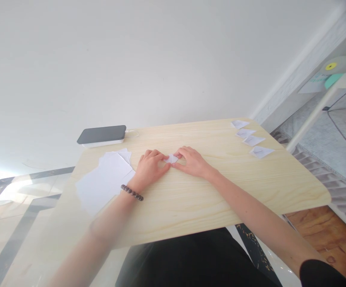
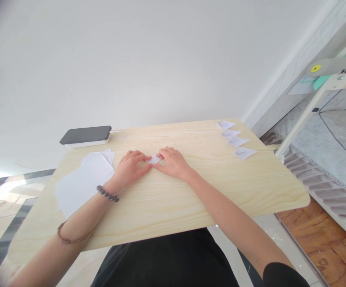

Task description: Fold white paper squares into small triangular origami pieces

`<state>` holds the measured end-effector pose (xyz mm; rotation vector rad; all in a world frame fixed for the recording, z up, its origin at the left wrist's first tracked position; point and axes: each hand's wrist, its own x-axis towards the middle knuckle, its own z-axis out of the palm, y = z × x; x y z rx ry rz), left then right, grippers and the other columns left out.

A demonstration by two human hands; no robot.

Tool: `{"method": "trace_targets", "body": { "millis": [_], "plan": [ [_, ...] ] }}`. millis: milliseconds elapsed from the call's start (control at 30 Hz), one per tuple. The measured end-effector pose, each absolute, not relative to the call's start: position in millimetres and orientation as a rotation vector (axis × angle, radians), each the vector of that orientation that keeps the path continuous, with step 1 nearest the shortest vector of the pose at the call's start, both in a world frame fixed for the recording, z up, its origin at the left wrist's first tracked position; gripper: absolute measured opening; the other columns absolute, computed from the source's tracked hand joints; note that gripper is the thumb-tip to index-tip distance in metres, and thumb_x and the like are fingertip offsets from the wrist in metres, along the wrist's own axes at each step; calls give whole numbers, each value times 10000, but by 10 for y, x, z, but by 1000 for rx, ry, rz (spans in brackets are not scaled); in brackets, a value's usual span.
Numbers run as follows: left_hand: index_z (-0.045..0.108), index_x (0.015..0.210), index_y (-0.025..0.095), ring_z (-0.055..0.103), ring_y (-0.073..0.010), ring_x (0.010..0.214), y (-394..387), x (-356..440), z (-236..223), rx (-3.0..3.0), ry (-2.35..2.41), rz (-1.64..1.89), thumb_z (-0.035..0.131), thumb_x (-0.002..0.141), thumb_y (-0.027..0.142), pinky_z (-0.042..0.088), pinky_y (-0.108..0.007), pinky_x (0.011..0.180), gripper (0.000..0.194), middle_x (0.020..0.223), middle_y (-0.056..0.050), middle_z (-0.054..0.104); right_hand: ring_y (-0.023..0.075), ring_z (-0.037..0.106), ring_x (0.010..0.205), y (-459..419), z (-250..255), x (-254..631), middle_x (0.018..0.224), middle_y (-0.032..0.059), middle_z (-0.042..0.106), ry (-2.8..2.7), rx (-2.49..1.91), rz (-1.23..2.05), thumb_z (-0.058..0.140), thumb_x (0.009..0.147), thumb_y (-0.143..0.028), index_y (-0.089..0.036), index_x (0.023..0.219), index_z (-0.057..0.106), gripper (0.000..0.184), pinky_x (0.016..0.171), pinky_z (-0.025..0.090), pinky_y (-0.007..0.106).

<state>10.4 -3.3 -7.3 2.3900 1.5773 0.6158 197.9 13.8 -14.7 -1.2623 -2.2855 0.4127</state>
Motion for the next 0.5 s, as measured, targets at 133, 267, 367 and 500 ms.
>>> {"method": "trace_targets", "body": {
  "millis": [133, 267, 367, 500],
  "plan": [
    [639, 912, 256, 470, -208, 921, -36, 94, -71, 2391, 1561, 632, 433, 813, 363, 382, -345, 809, 252, 889, -29, 585, 147, 507, 786, 152, -137, 2003, 814, 22, 577, -2309, -1221, 428, 511, 774, -289, -190, 848, 551, 130, 735, 382, 289],
    [637, 907, 261, 474, -207, 906, -17, 90, -75, 2400, 1554, 619, 436, 815, 361, 388, -340, 791, 243, 889, -27, 587, 150, 508, 798, 161, -120, 2005, 811, 25, 577, -2318, -1215, 439, 521, 772, -281, -186, 846, 560, 126, 735, 382, 288],
    [611, 976, 257, 481, -208, 896, -16, 91, -71, 2380, 1598, 599, 456, 804, 360, 395, -337, 777, 254, 896, -29, 586, 149, 509, 797, 165, -134, 2004, 814, 24, 576, -2289, -1231, 478, 533, 771, -298, -192, 877, 574, 156, 727, 384, 285],
    [588, 1042, 266, 479, -211, 907, -43, 93, -67, 2418, 1651, 602, 440, 812, 390, 404, -332, 759, 300, 948, -42, 559, 151, 511, 825, 166, -177, 1999, 864, 34, 564, -2238, -1262, 479, 540, 773, -346, -196, 944, 581, 231, 726, 389, 280]
  ]
}}
